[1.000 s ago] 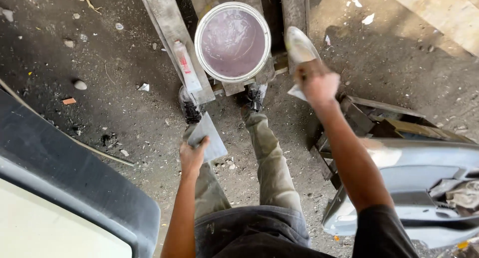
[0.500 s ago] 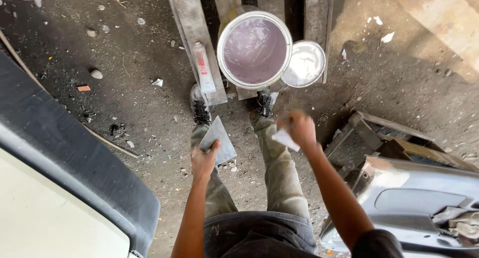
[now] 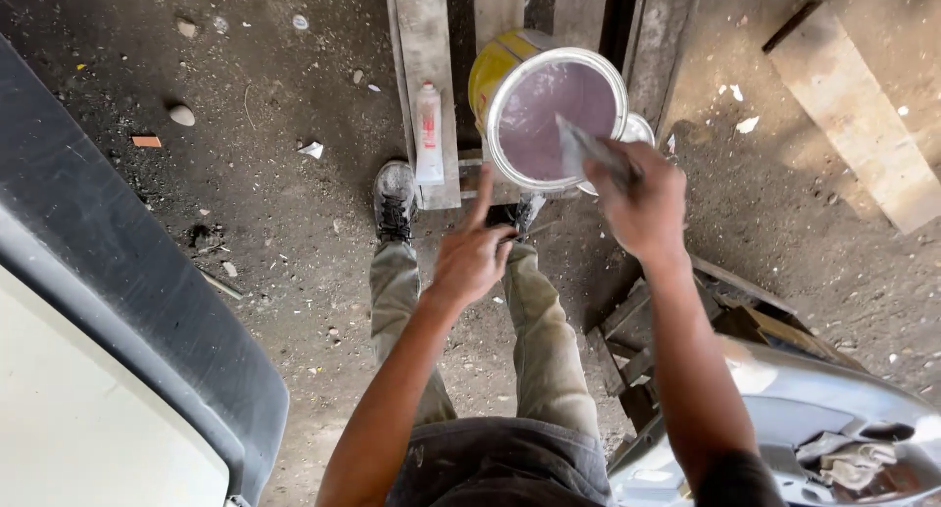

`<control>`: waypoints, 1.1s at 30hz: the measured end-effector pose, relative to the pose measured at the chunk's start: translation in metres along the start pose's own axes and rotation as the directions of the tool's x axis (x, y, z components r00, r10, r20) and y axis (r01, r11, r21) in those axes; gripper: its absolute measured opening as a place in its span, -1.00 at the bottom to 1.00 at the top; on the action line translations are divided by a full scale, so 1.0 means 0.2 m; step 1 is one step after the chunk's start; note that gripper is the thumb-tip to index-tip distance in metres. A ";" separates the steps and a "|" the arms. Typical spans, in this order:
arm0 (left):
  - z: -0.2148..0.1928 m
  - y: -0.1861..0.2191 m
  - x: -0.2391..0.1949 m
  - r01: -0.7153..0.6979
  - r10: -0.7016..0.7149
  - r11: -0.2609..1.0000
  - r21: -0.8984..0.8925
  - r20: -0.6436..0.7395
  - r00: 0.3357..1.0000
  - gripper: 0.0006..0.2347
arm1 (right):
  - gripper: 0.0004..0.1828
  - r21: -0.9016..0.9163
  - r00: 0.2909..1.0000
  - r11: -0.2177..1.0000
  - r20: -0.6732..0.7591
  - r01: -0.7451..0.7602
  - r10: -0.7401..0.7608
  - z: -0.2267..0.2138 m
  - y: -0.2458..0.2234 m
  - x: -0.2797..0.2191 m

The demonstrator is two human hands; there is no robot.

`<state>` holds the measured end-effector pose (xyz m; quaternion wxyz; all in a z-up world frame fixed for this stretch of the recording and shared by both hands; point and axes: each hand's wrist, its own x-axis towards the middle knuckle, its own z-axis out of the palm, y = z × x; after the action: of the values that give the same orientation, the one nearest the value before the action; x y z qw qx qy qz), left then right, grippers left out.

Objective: The person mixes a pink substance on a metal putty knife using a smaller scraper, then applies the mixture to a grey car bumper. They smooth the applied substance with the putty knife and subsequently sand the area with a sanding block.

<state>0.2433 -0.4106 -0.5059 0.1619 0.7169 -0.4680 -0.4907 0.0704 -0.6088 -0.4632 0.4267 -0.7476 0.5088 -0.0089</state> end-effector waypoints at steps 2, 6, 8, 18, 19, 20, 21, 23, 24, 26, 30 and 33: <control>0.03 0.01 0.03 0.007 -0.006 1.000 -0.019 0.026 1.000 -0.79 | -0.83 -0.055 0.992 0.992 -0.042 0.116 -0.119 0.12 -0.05 0.19; 0.07 -0.06 0.00 0.009 -0.010 0.992 -0.128 -0.010 1.000 -0.79 | -0.76 -0.062 0.988 0.988 -0.055 0.140 -0.143 0.45 0.15 0.47; 0.00 -0.10 -0.02 0.168 -0.159 0.956 -0.242 0.054 0.986 -0.76 | -0.72 -0.270 0.995 0.960 -0.039 0.077 -0.090 0.53 0.20 0.58; -0.14 -0.49 -0.25 0.094 -0.401 0.127 -0.987 0.035 0.915 -0.75 | -0.77 -0.306 0.957 0.934 0.272 0.185 -0.101 0.39 -0.03 0.54; -0.16 -0.45 -0.22 0.089 -0.393 0.121 -0.989 0.034 0.919 -0.75 | -0.77 -0.316 0.958 0.930 0.269 0.186 -0.101 0.33 -0.05 0.50; -0.19 -0.41 -0.20 0.085 -0.406 0.119 -0.989 0.030 0.914 -0.79 | -0.73 -0.231 0.965 0.962 0.250 0.143 -0.083 0.27 -0.08 0.46; -0.22 -0.39 -0.19 0.088 -0.422 0.120 -0.989 0.030 0.906 -0.82 | -0.66 -0.137 0.970 0.986 0.235 0.096 -0.061 0.23 -0.10 0.40; -0.21 -0.36 -0.12 0.108 -0.444 0.170 -0.979 0.021 0.896 -0.83 | -0.71 -0.154 0.974 0.987 0.224 0.047 -0.011 0.14 -0.06 0.33; -0.20 -0.34 -0.08 0.127 -0.468 0.223 -0.967 0.009 0.884 -0.83 | -0.74 -0.167 0.976 0.986 0.215 0.000 0.036 0.10 -0.03 0.30; -0.26 -0.26 0.01 0.152 -0.460 0.290 -0.945 0.002 0.888 -0.81 | -0.75 -0.139 0.985 0.990 0.175 0.029 -0.004 0.02 -0.05 0.20; -0.39 -0.05 0.21 0.242 -0.447 0.507 -0.827 -0.012 0.895 -0.73 | -0.78 -0.131 0.992 0.984 0.038 0.124 -0.120 -0.18 -0.14 0.02; -0.29 -0.02 0.38 0.189 -0.385 0.569 -0.800 -0.056 0.921 -0.69 | -0.95 0.135 0.896 0.888 0.003 0.440 -0.445 -0.30 -0.21 -0.10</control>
<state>0.3008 -0.4840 -0.5236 0.4264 0.6913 -0.0624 -0.5799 0.0658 -0.6275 -0.3892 0.4699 -0.8143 0.3163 -0.1266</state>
